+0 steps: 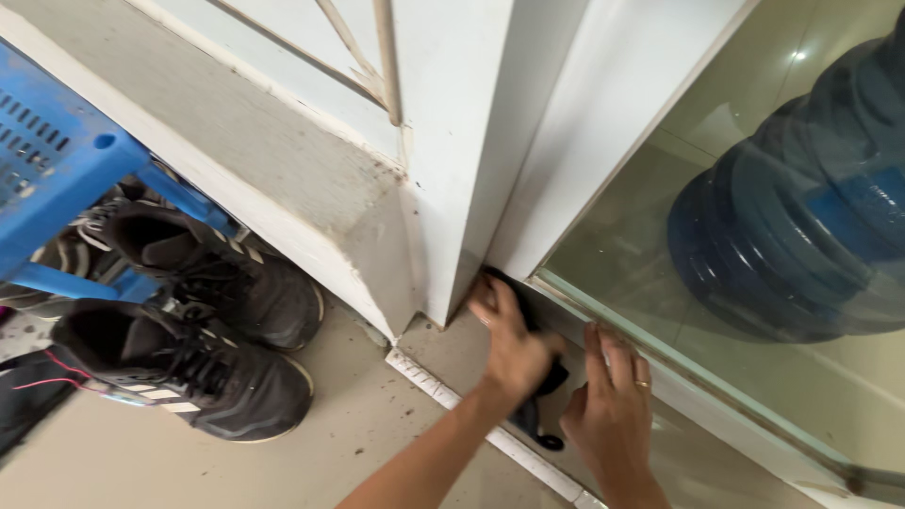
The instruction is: The person wipes the white frame and glass panes of a sliding door with a cloth, cleaning from the top down to the bottom tracks.
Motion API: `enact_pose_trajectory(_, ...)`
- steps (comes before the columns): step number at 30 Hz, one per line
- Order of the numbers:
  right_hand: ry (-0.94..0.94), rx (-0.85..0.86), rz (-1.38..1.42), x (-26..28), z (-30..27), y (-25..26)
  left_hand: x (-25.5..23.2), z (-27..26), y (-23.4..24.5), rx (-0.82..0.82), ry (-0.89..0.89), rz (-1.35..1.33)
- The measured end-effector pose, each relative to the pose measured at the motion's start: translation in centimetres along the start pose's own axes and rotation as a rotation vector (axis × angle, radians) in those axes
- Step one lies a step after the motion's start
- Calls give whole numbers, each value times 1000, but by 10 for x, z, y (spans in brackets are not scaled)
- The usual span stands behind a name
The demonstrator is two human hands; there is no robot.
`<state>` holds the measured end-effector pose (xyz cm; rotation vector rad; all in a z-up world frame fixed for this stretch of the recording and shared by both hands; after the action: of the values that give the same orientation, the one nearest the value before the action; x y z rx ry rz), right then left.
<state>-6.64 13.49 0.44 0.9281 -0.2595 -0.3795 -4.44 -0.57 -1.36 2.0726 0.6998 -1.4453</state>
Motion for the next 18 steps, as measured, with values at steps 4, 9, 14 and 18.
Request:
enact_pose_trajectory(4,1,-7,-34,1,0,0,-13,-9,-4,-67,81,45)
enact_pose_trajectory(9,32,-84,25,6,2,2,2,-29,-17,57,27,249)
enact_pose_trajectory(14,3,-6,-22,3,3,6,27,10,-8,-56,-82,380)
enact_pose_trajectory(18,-16,16,-21,4,-2,3,31,12,-2,-167,-284,384)
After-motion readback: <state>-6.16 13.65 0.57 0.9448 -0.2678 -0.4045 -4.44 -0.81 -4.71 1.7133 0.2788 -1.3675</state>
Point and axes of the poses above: each hand's wrist, its own z-axis towards the middle knuckle, its own y-axis out of the back of the hand, x = y × z, the point moved 1 cm from there along z, towards the middle knuckle, and after that the axes turned 13 degrees about y, right-handed, at the moved point
